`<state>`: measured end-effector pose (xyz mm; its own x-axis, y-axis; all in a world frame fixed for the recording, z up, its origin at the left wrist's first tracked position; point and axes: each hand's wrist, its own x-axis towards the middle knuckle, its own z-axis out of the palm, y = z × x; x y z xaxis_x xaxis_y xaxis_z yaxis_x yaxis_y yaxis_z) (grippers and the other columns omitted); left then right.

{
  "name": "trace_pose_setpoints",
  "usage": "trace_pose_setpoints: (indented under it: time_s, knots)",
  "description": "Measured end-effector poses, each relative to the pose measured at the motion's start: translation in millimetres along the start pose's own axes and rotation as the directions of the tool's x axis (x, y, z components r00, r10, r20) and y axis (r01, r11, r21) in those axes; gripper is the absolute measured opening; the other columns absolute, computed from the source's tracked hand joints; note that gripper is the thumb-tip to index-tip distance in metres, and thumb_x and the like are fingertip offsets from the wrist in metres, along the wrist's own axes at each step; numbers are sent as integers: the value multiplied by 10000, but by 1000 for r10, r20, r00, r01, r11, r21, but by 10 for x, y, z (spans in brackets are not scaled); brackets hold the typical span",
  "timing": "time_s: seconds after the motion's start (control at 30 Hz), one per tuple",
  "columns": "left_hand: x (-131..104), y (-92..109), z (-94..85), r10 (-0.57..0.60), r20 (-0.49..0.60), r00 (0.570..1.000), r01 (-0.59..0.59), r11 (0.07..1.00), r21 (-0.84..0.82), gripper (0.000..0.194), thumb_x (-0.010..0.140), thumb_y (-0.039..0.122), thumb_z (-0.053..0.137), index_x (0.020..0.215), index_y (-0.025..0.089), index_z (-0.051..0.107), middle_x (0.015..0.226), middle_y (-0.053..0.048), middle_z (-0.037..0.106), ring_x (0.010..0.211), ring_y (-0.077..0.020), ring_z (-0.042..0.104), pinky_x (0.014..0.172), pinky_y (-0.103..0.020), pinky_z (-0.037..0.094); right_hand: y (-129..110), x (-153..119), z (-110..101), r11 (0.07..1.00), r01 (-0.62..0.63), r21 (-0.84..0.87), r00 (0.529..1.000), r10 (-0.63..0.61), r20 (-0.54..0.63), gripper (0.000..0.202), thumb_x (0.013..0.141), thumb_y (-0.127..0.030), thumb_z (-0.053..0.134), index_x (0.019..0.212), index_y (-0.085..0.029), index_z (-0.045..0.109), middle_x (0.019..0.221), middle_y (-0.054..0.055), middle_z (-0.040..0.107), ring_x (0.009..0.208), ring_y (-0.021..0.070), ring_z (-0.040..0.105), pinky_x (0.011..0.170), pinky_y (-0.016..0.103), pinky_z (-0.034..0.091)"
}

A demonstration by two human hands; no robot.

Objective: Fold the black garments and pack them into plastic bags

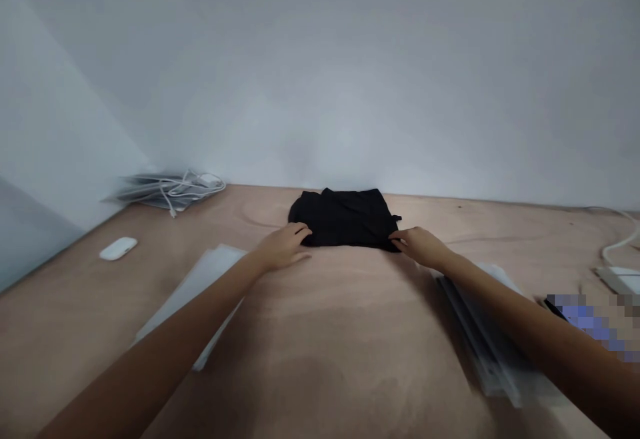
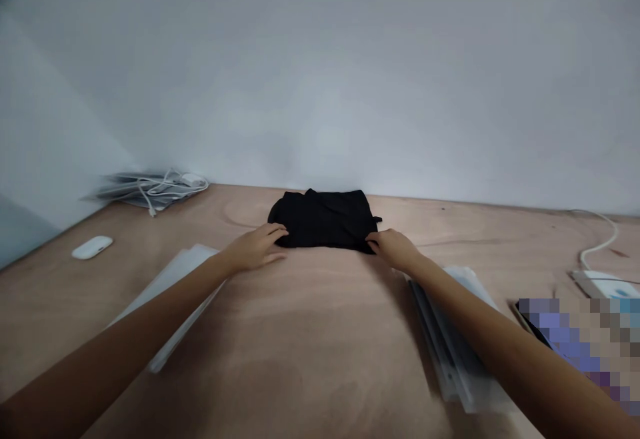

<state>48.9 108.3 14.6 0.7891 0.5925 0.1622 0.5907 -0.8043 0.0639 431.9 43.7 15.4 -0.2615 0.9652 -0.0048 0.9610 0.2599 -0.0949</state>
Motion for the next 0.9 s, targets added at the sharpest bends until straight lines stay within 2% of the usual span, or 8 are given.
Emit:
trace_pose_setpoints:
  time_s: [0.17,0.33,0.43,0.57,0.67,0.73,0.83,0.9]
  knots:
    - [35,21,-4,-10,-39,999,11,1000,11,264,1006,184,417,1006,142,678,1150,-151,642,1052,-265,625,913,-419,529,2,-61,-60,1000,-2,-4,999,2,-50,315,986,-262,472,1107,-236,761,1048,70,794,955,268,745,826,366,570]
    - [-20,16,-208,-24,-86,996,24,1000,-3,270,1016,169,386,997,149,655,1046,-127,657,1000,-242,629,921,-411,520,-40,-206,-230,998,56,-8,994,-57,-90,324,992,-247,451,1116,-227,749,1099,81,782,998,280,734,873,411,573]
    - [-220,123,-376,-8,-85,996,7,1000,-18,256,1021,197,406,976,165,656,1002,-103,663,946,-224,640,883,-375,525,-151,-434,-374,994,113,-13,990,-113,-83,300,971,-220,474,1101,-219,745,1128,88,771,1013,276,727,903,420,568]
    - [-755,508,-526,42,-57,997,-45,998,-42,275,1028,206,407,951,189,670,937,-66,683,873,-201,647,831,-339,525,-403,-1026,-463,974,224,22,974,-223,-47,298,937,-165,489,1111,-215,727,1178,83,754,1048,257,720,932,417,571]
    - [-1205,891,-529,120,-28,992,-122,991,-60,238,1019,198,446,947,203,673,987,-58,710,899,-212,661,859,-373,524,-612,-1548,-333,956,283,75,959,-281,-39,330,890,-109,513,1119,-223,719,1269,78,718,1152,259,686,984,439,560]
    - [-1409,1095,-472,159,-42,986,-161,986,-41,166,995,220,523,1058,198,675,1120,-82,715,1016,-257,664,903,-421,528,-720,-1804,-153,955,293,50,956,-291,-50,392,843,-113,575,1204,-212,693,1351,105,670,1213,291,654,1006,475,552]
    - [-1488,1226,-324,198,-62,978,-199,980,-11,270,959,217,586,1218,174,647,1290,-133,671,1185,-314,620,969,-479,527,-799,-1940,164,951,307,-37,949,-309,-66,494,843,-189,635,1337,-180,628,1438,156,590,1273,340,606,1014,530,543]
    - [-1438,1215,-225,193,-86,978,-194,981,-7,208,965,169,552,1127,160,683,1283,-149,674,1184,-305,630,954,-460,549,-804,-1906,334,946,310,-91,944,-317,-89,441,872,-179,612,1310,-152,649,1418,176,601,1262,342,615,1004,530,552]
